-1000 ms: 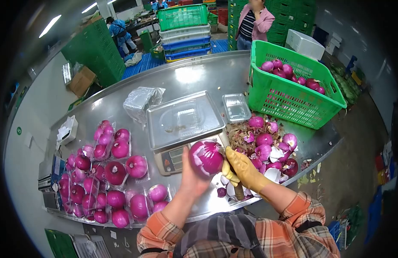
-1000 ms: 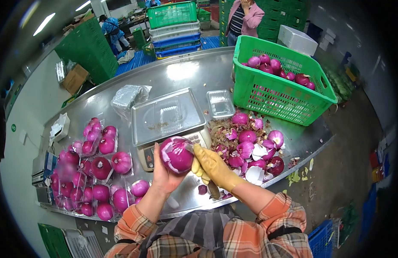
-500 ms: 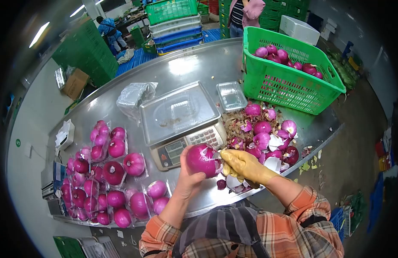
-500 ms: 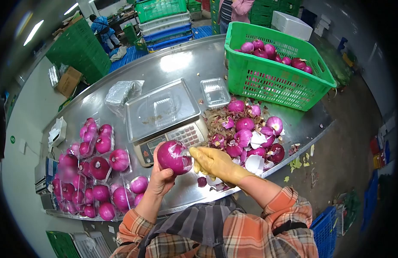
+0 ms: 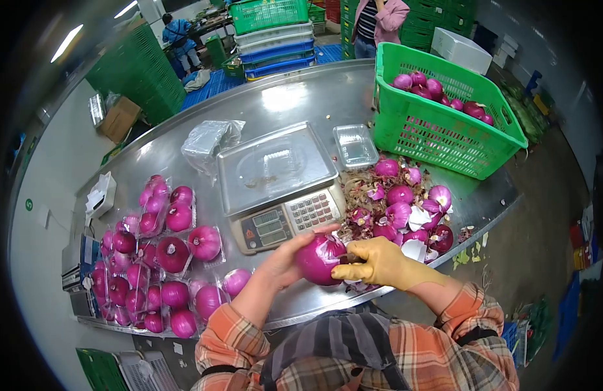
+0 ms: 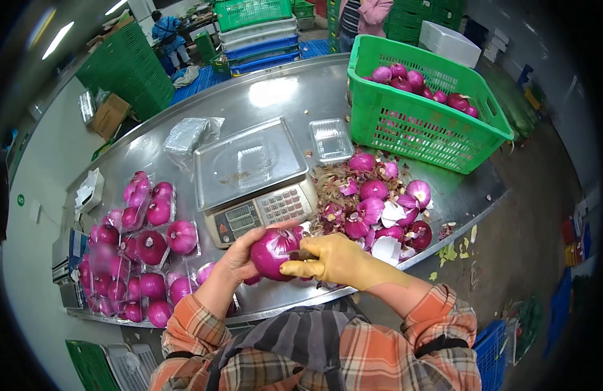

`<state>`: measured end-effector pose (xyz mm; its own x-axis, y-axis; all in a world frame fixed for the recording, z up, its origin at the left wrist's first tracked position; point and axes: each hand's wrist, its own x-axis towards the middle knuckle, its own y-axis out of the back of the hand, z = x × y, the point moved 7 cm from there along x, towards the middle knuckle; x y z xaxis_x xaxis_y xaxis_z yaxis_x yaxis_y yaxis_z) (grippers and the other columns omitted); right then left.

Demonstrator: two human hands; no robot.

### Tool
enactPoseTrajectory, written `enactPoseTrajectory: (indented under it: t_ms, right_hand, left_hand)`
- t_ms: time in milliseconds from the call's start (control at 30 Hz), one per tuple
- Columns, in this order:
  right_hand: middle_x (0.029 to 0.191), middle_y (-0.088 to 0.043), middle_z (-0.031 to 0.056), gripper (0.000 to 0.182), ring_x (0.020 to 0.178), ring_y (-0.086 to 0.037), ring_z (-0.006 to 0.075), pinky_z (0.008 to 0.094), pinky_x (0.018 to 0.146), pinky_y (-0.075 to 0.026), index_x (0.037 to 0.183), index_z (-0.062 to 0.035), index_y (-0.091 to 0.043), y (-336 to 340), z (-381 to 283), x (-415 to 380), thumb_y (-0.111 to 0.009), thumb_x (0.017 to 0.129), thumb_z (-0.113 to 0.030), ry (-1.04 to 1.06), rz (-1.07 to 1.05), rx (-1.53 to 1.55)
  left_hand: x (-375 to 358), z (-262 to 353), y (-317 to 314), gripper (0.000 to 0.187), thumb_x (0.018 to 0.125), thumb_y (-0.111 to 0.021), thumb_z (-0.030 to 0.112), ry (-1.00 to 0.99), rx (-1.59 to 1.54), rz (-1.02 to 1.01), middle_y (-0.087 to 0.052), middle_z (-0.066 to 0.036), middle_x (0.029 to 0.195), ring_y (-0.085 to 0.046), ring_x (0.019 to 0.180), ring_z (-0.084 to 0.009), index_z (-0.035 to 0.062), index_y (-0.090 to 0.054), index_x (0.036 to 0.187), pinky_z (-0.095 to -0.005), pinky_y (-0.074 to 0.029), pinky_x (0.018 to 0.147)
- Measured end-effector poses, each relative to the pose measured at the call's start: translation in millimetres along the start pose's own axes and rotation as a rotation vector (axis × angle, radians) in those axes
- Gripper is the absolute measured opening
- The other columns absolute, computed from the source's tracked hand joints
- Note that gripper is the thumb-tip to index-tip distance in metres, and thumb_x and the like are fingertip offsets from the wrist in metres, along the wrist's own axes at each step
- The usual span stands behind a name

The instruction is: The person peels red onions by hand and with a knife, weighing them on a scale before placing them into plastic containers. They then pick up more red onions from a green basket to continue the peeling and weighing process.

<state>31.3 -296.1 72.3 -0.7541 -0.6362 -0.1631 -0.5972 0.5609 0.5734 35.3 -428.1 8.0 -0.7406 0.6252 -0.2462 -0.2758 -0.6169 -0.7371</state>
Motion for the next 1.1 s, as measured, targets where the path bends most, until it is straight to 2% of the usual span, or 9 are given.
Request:
enactPoseTrajectory:
  t_ms: [133,300,333,400,533,667,733,833,1100]
  right_hand:
    - [0.068,-0.061,0.0131,0.041,0.061,-0.062,0.0262,0.0345,0.056,-0.046,0.077,-0.0061,-0.064,12.1,4.3,0.6,-0.065,0.081,-0.047,-0.003,0.087,0.002]
    - [0.074,-0.065,0.0107,0.048,0.068,-0.064,0.0272,0.0369,0.064,-0.050,0.090,-0.0087,-0.067,11.4,-11.9,-4.7,-0.055,0.086,-0.055,0.102,0.085,0.147]
    - [0.079,-0.066,0.0081,0.051,0.074,-0.065,0.0289,0.0400,0.066,-0.052,0.093,-0.0112,-0.068,6.0,-33.3,-9.2,-0.054,0.085,-0.059,0.220,-0.026,-0.136]
    - [0.083,-0.066,0.0075,0.054,0.081,-0.065,0.0303,0.0424,0.069,-0.052,0.098,-0.0133,-0.067,-15.7,-56.2,-20.2,-0.055,0.081,-0.064,-0.049,-0.560,-0.591]
    - [0.058,-0.050,0.0006,0.049,0.049,-0.048,0.0129,0.0293,0.047,-0.039,0.076,-0.0072,-0.056,5.5,-1.1,15.7,-0.078,0.069,-0.050,0.092,0.155,0.153]
    - [0.067,-0.051,-0.0012,0.041,0.058,-0.045,0.0077,0.0249,0.052,-0.037,0.086,-0.0082,-0.057,7.6,21.7,34.3,-0.075,0.075,-0.044,-0.022,0.207,0.449]
    - [0.074,-0.059,0.0062,0.054,0.071,-0.055,0.0125,0.0292,0.065,-0.045,0.099,-0.0049,-0.063,10.0,16.2,27.7,-0.069,0.076,-0.054,-0.026,0.134,0.498]
    - [0.070,-0.056,0.0046,0.048,0.068,-0.052,0.0111,0.0300,0.063,-0.044,0.088,-0.0059,-0.063,15.8,24.9,26.6,-0.070,0.077,-0.052,-0.025,0.101,0.332]
    - [0.065,-0.052,0.0111,0.060,0.062,-0.052,0.0281,0.0376,0.057,-0.040,0.075,-0.0064,-0.052,12.6,16.6,29.2,-0.075,0.064,-0.060,0.080,0.032,-0.126]
  left_hand:
    - [-2.0,2.6,1.7,0.050,0.083,-0.061,0.037,-0.137,-0.068,0.271,-0.060,-0.011,0.113,-0.059,0.104,-0.0232,0.0065,-0.052,0.122,-0.0415,-0.047,0.094]
    - [0.5,1.4,22.2,0.044,0.083,-0.061,0.032,-0.337,-0.112,0.481,-0.060,-0.011,0.109,-0.060,0.101,-0.0233,0.0075,-0.051,0.119,-0.0414,-0.049,0.090]
    - [1.3,-3.6,37.4,0.044,0.084,-0.061,0.030,-0.389,-0.139,0.538,-0.059,-0.011,0.110,-0.060,0.101,-0.0236,0.0075,-0.050,0.120,-0.0414,-0.049,0.090]
    - [-3.0,1.1,53.4,0.044,0.085,-0.059,0.027,-0.496,-0.177,0.647,-0.058,-0.012,0.112,-0.059,0.102,-0.0242,0.0074,-0.048,0.122,-0.0413,-0.050,0.090]
    - [-20.9,21.8,17.1,0.050,0.087,-0.055,0.021,-0.765,0.106,0.495,-0.048,-0.010,0.124,-0.052,0.113,-0.0241,0.0089,-0.040,0.133,-0.0392,-0.045,0.097]
    - [-26.0,24.2,-11.7,0.065,0.092,-0.052,0.045,-0.841,-0.075,0.476,-0.042,-0.011,0.139,-0.046,0.125,-0.0267,0.0105,-0.029,0.142,-0.0435,-0.037,0.106]
    - [-21.2,23.0,-7.1,0.064,0.096,-0.043,0.047,-0.605,-0.015,0.356,-0.034,-0.011,0.145,-0.042,0.129,-0.0277,0.0111,-0.023,0.145,-0.0471,-0.035,0.107]
    - [-20.2,9.3,-1.7,0.060,0.096,-0.044,0.043,-0.238,0.067,0.171,-0.035,-0.013,0.143,-0.045,0.126,-0.0299,0.0102,-0.026,0.143,-0.0551,-0.041,0.100]
    - [-8.9,-14.0,3.0,0.046,0.087,-0.060,0.023,-0.168,-0.080,0.259,-0.049,-0.009,0.123,-0.054,0.111,-0.0220,0.0100,-0.040,0.127,-0.0432,-0.049,0.091]
